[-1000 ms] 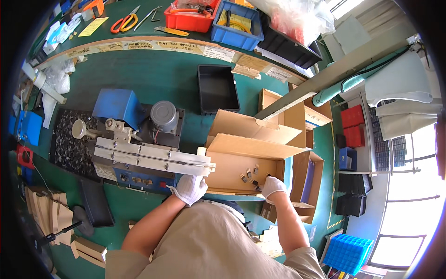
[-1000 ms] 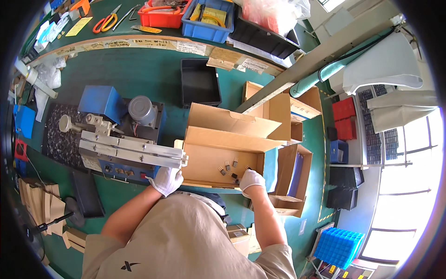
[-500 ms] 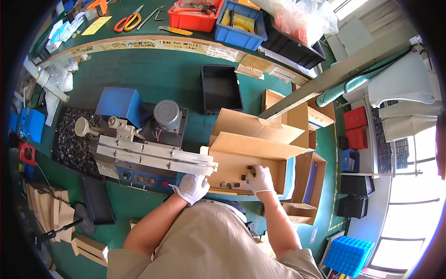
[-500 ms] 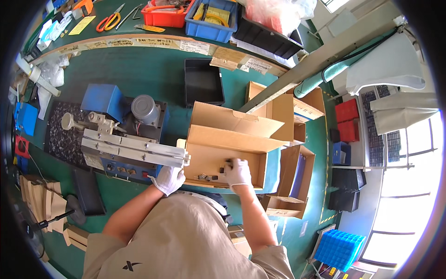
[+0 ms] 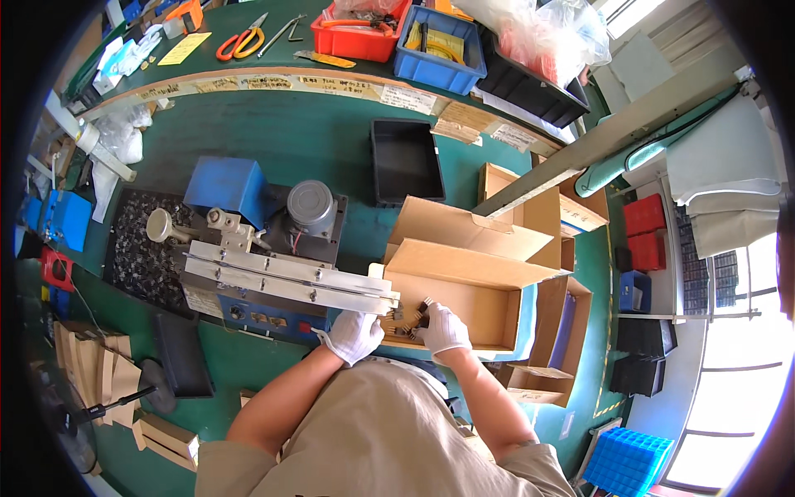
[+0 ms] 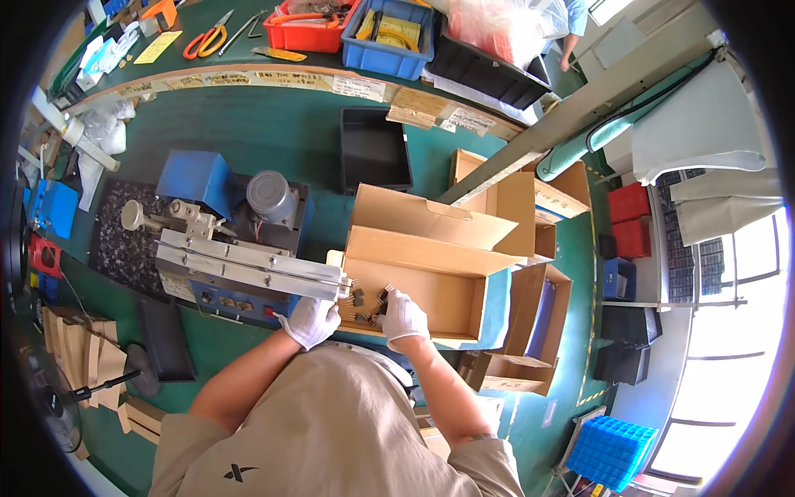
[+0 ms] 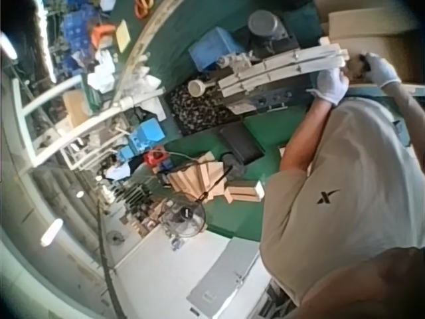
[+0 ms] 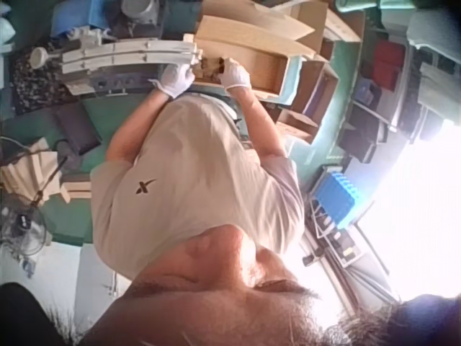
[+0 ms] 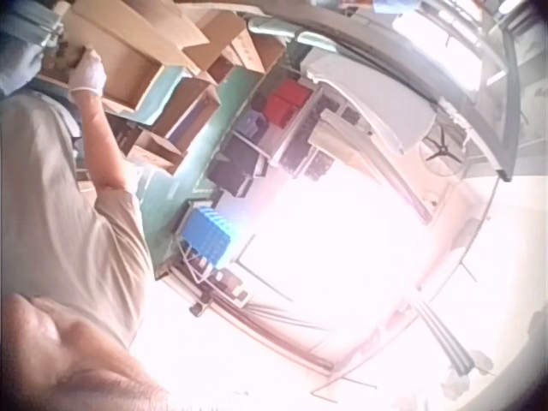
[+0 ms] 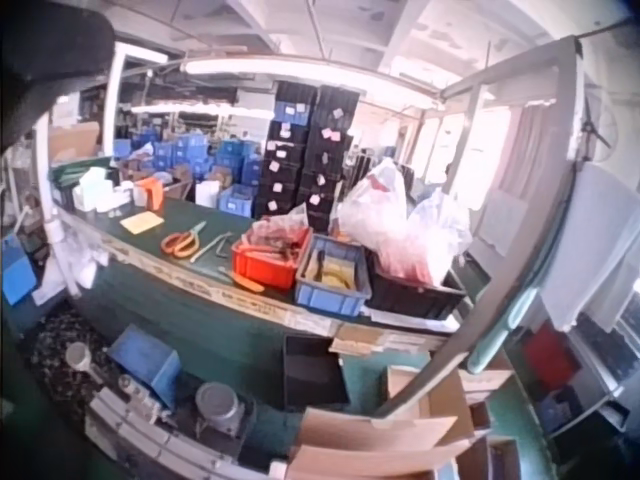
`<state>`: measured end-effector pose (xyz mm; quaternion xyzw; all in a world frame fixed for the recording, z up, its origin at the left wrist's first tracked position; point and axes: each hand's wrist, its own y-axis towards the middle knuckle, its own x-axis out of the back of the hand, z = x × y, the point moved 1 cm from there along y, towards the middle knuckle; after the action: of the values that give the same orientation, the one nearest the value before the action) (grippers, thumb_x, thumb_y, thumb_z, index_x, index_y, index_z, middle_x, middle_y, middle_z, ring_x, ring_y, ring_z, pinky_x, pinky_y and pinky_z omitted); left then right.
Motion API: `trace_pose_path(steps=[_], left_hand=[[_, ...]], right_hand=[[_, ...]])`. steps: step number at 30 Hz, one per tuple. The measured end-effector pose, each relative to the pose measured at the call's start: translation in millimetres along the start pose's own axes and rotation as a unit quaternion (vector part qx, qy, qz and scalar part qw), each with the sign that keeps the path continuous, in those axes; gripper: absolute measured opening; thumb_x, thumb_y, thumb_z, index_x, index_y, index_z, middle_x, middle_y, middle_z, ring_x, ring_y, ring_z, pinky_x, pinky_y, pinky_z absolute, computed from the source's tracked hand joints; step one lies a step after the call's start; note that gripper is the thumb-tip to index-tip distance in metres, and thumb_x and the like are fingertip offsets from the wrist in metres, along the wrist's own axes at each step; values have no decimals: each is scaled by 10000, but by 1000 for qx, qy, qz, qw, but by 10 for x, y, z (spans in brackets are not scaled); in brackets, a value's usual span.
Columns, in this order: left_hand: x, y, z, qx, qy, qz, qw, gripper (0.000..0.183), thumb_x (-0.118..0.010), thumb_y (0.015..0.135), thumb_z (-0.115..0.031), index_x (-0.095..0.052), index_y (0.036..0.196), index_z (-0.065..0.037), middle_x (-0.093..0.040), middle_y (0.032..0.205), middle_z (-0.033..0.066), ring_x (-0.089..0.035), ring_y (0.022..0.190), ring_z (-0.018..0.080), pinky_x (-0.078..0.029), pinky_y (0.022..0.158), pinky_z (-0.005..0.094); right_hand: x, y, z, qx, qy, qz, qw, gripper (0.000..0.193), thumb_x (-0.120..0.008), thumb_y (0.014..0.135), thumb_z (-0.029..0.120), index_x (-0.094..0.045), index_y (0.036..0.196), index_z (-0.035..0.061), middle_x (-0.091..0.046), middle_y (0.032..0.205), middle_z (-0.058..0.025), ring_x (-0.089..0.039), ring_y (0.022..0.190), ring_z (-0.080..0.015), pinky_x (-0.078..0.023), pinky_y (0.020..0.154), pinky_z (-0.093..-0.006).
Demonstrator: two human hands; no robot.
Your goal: The person places small black electronic components into a blue machine at a workstation. They then open a cardboard box labeled 'SEMICONDUCTOR' and remove a tray of components. The person proceeds to insert these components one by one into the machine's slots.
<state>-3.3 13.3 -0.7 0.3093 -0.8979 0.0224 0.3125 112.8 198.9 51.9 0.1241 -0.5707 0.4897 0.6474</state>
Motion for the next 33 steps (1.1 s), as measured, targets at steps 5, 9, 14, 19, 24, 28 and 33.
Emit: trace_pose_path(steps=[5, 9, 14, 19, 24, 28, 33], left_hand=[[19, 3, -25, 3, -2, -3, 1000, 388, -574, 769, -58, -609, 1152, -2, -619, 1124, 272, -592, 1022, 468, -488, 876, 515], [52, 13, -46, 32, -7, 26, 999, 368, -577, 769, -62, -617, 1130, -3, -623, 1112, 265, -596, 1013, 466, -486, 872, 517], [66, 36, -92, 10, -5, 7, 1000, 377, -577, 768, -36, -625, 1140, -1, -619, 1181, 263, -583, 1091, 467, -481, 946, 504], [83, 49, -85, -5, -1, 9, 1000, 444, -585, 764, -27, -597, 1206, 7, -597, 1250, 272, -561, 1157, 471, -468, 999, 493], [83, 48, -100, -15, 1, -1, 1000, 489, -590, 756, -26, -575, 1242, 16, -590, 1264, 277, -558, 1168, 470, -457, 1016, 498], [88, 59, -104, -29, 8, -13, 999, 485, -586, 761, -40, -565, 1239, 35, -580, 1262, 289, -558, 1160, 477, -458, 1012, 501], [117, 77, -125, -83, 50, -30, 995, 460, -584, 781, -54, -555, 1227, 56, -577, 1224, 300, -567, 1129, 478, -465, 989, 511]], right_hand=[[30, 102, -115, 44, 74, 66, 994, 288, -728, 842, 236, -672, 1016, 14, -693, 970, -249, -668, 937, -425, -528, 831, -466], [181, -12, -87, 39, 173, 20, 984, 274, -725, 858, 222, -677, 1046, 28, -704, 934, -229, -692, 879, -396, -544, 791, -430], [66, -21, -148, -40, 505, 65, 860, 223, -663, 907, 95, -658, 1095, -24, -727, 911, -153, -728, 786, -224, -580, 691, -302], [54, 46, 11, -81, 533, 108, 835, 206, -608, 941, 50, -620, 1114, -61, -699, 931, -135, -706, 758, -183, -575, 678, -275], [100, 73, 67, -95, 567, 87, 814, 204, -631, 937, 74, -631, 1094, -57, -702, 918, -126, -695, 769, -185, -572, 699, -298], [272, 14, 266, -6, 424, -29, 905, 143, -655, 916, 54, -640, 1033, -26, -712, 939, -115, -695, 799, -191, -567, 740, -316], [531, -60, 464, 274, 283, -224, 892, 214, -677, 822, -91, -651, 972, 60, -715, 926, -110, -695, 861, -237, -561, 795, -329]])
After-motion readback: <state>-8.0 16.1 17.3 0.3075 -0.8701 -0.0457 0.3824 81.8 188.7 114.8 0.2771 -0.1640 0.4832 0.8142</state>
